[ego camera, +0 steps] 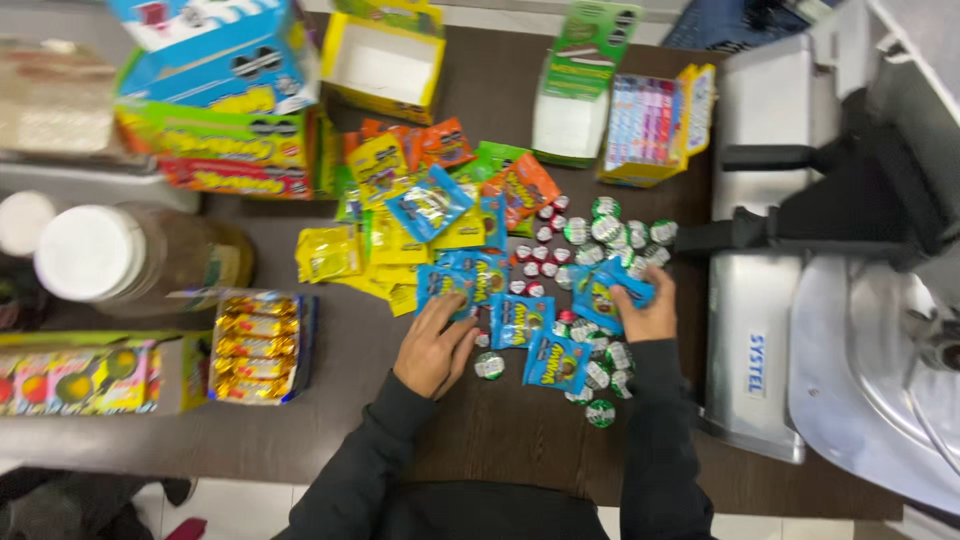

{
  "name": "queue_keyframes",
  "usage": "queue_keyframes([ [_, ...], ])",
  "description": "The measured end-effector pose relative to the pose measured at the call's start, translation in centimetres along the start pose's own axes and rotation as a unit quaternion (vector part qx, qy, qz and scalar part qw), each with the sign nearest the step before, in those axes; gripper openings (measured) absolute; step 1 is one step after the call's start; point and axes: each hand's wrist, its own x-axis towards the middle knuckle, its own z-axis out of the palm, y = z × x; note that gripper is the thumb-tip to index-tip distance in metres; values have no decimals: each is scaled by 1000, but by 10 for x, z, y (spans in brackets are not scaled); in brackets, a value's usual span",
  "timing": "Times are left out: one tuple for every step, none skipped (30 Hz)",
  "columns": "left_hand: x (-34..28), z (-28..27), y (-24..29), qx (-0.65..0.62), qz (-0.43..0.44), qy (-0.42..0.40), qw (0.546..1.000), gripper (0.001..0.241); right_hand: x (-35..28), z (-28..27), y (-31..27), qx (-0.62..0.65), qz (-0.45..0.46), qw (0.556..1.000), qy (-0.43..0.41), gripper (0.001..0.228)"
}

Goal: The person organizes various candy packages and small circular candies by hand on a counter, placing some into small cardboard display boxes.

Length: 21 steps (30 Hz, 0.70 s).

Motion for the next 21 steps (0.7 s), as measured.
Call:
queue_keyframes([
  [-11, -8, -2, -8, -21, 0, 1000, 25, -4, -2, -9, -57, -33, 998, 7, 93],
  [-22, -15, -2, -17, -43, -1, 999, 20, -8, -7, -18, -115, -65, 991, 14, 109],
  [-34, -20, -9, -10, -50, 5, 999, 20, -13, -5, -24, -112, -73, 991, 6, 109],
  [-46, -25, -18, 13, -62, 17, 998, 18, -18, -2, -28, -145, -72, 987, -8, 114],
  [-59, -30, -26, 37, -74, 29, 996, 17, -23, 1, -33, -179, -73, 981, -21, 118],
  [-70, -46, -35, 43, -82, 34, 995, 17, -29, 2, -38, -176, -79, 981, -29, 118],
  [-81, -62, -44, 81, -106, 63, 989, 14, -34, 3, -43, -190, -79, 978, -34, 119],
  [-91, -76, -54, 118, -127, 92, 981, 12, -39, 3, -48, -206, -79, 975, -35, 121],
  [-109, -89, -67, 122, -132, 98, 979, 12, -50, 8, -65, -205, -86, 974, -40, 121],
  [-125, -103, -79, 177, -155, 159, 959, 15, -62, 11, -81, -196, -78, 976, -61, 122],
  [-141, -115, -91, 230, -176, 218, 932, 23, -74, 15, -98, -187, -71, 976, -83, 123],
  [-150, -132, -99, 232, -179, 223, 930, 23, -78, 31, -101, -186, -77, 976, -84, 123],
  [-159, -148, -107, 265, -162, 250, 917, 29, -81, 48, -104, -147, -137, 976, -89, 112],
  [-169, -164, -114, 298, -145, 275, 903, 36, -87, 63, -106, -108, -195, 970, -92, 100],
  [-174, -169, -116, 299, -147, 279, 901, 36, -92, 94, -114, -107, -200, 969, -94, 100],
  [-181, -174, -118, 277, -155, 278, 906, 38, -101, 123, -120, -91, -276, 949, -126, 76],
  [-188, -180, -120, 255, -162, 278, 912, 41, -109, 152, -126, -74, -350, 921, -157, 53],
  [-192, -180, -120, 255, -162, 280, 911, 41, -116, 182, -149, -74, -352, 920, -156, 53],
  [-195, -181, -120, 240, -165, 263, 920, 44, -122, 212, -172, -43, -385, 894, -224, 48],
  [-198, -182, -122, 223, -167, 245, 929, 48, -129, 242, -195, -12, -415, 863, -289, 45],
  [-197, -186, -113, 222, -165, 247, 929, 48, -126, 277, -200, -13, -416, 863, -287, 45],
])
